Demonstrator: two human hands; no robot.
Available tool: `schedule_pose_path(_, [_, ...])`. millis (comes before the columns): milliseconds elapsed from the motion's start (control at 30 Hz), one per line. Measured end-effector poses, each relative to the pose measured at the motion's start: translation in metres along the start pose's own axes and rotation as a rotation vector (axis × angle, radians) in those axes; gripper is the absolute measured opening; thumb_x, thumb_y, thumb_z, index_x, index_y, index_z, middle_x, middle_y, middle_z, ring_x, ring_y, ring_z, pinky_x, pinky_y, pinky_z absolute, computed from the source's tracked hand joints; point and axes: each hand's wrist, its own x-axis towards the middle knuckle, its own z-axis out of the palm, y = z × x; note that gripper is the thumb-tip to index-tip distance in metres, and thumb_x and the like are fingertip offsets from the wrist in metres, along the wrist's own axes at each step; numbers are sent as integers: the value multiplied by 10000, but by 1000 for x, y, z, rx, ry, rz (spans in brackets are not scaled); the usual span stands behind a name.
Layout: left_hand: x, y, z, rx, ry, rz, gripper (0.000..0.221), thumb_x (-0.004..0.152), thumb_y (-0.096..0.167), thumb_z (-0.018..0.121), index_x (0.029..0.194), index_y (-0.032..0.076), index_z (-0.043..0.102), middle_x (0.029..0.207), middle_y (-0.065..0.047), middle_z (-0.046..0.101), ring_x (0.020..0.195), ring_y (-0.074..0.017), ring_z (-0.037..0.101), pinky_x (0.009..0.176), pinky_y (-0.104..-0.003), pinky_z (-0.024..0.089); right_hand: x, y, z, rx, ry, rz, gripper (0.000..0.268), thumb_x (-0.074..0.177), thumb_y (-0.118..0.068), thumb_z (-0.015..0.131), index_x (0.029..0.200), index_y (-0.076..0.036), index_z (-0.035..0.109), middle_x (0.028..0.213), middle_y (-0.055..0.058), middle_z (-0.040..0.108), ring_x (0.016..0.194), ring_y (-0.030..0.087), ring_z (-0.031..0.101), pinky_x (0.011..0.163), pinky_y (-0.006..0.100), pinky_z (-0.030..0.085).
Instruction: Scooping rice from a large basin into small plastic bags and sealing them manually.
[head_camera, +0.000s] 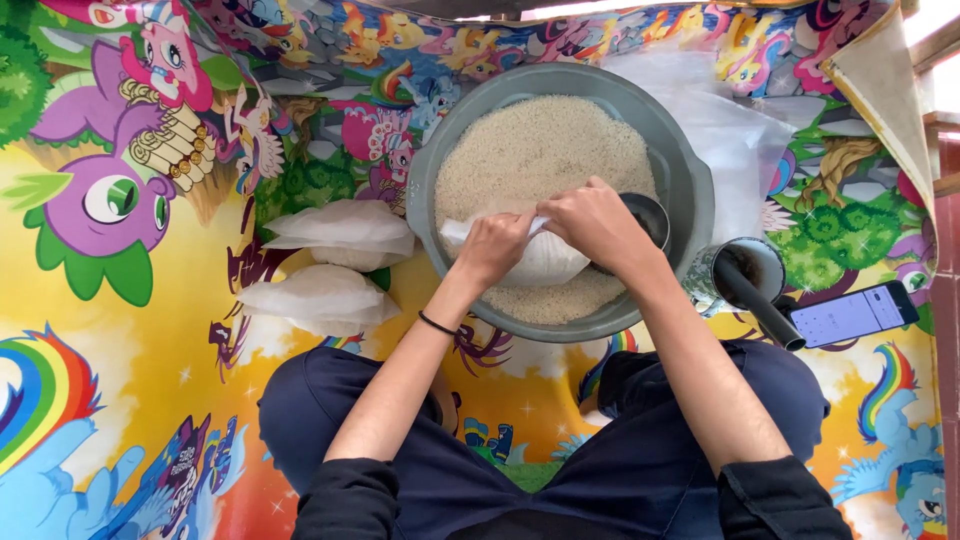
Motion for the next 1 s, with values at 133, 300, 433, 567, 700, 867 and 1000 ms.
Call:
schedule_pose_path(133, [2,13,-9,-2,8,-74,134,926,177,691,1052,131,698,605,-25,663,577,-217,702,490,-325,556,-5,3,-16,35,4,29,112,908,-288,742,989,-213,725,880,-15,767,915,248,723,814,415,525])
schedule_pose_path(300, [0,24,-11,21,35,-37,66,901,184,707,904,165,643,562,-8,620,562,-215,693,475,-319,543,-13,9,-51,359,-22,150,405,734,-272,875,1089,-156,718,1044,51,710,1094,314,653,899,479,511])
schedule_pose_path(433, [6,40,-45,22,76,-91,35,913,138,680,885,155,667,546,-6,617,520,-209,669,460,-306,519,-18,22,-52,679,133,208,576,852,-382,831,1313,-80,663,1257,203,650,1248,426,584,1036,541,462])
schedule_pose_path(567, [18,61,-103,-78,169,-166,115,926,180,698,834,129,649,531,-63,598,537,-266,680,432,-360,504,-18,30,-35,909,291,658,492,1067,-608,564,1345,-205,612,1319,52,653,1259,253,613,991,434,521])
schedule_pose_path(700, [21,63,-112,-72,203,-200,124,917,167,713,822,144,637,532,-44,601,516,-219,661,450,-313,503,-10,1,-27,1285,290,962,809,985,-739,446,1428,-77,586,1415,232,589,1253,383,622,964,487,558])
schedule_pose_path(867, [34,71,-133,-244,316,-302,338,1033,253,621,714,140,610,428,-20,512,384,-135,531,416,-242,408,-9,3,15,1730,135,1017,836,1047,-665,328,1580,-22,376,1616,264,369,1505,456,336,1150,663,340])
schedule_pose_path(1000, [45,69,-113,-304,352,-309,397,1048,268,592,674,136,590,396,7,458,363,-94,431,417,-220,385,-2,1,22,1785,150,965,851,1038,-676,339,1596,-33,354,1643,243,335,1527,441,301,1140,688,339])
